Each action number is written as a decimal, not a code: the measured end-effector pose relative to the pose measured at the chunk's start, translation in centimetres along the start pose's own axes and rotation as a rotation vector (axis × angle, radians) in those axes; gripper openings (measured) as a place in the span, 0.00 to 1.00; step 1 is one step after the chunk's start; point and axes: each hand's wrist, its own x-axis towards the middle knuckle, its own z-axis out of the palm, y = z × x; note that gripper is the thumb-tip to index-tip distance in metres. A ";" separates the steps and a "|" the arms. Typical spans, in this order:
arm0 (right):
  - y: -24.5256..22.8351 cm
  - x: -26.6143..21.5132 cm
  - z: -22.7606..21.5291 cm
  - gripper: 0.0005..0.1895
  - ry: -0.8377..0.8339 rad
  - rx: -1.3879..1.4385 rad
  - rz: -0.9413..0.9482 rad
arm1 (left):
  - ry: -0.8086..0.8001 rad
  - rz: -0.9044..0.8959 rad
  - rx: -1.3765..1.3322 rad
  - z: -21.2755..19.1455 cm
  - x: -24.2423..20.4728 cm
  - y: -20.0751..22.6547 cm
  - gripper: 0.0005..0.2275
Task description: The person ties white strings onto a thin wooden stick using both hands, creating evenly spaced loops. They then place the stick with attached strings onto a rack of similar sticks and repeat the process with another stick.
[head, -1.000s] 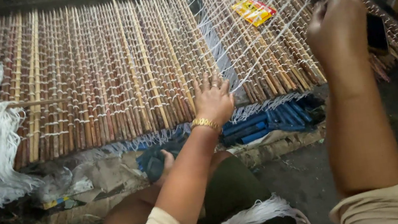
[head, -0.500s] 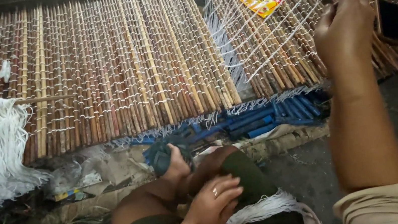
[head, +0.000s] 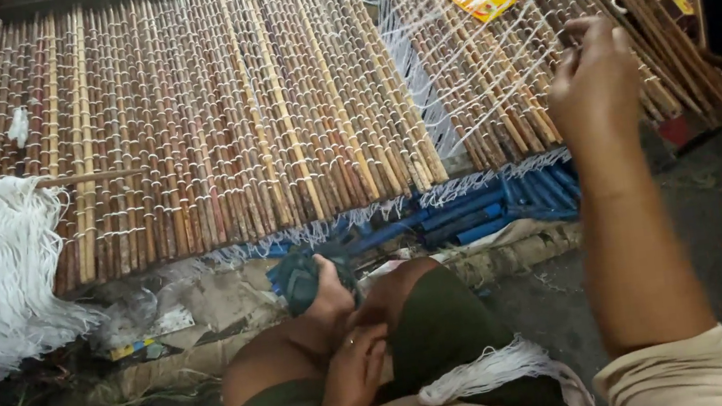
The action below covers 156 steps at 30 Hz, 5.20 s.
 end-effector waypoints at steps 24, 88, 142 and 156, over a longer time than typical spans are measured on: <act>0.1 -5.5 11.2 0.20 -0.314 -0.042 0.093 | 0.053 -0.189 -0.053 -0.3 0.2 -1.1 0.14; 5.1 2.9 16.6 0.24 -0.356 -0.204 -0.284 | 0.063 -0.219 -0.005 1.0 0.1 -5.4 0.14; -5.0 6.7 25.9 0.33 -0.452 0.124 -0.177 | 0.440 0.081 0.895 -18.0 34.0 7.0 0.14; -6.3 6.3 27.0 0.30 -0.511 0.606 -0.089 | 0.115 -0.341 0.948 -18.2 38.9 1.7 0.24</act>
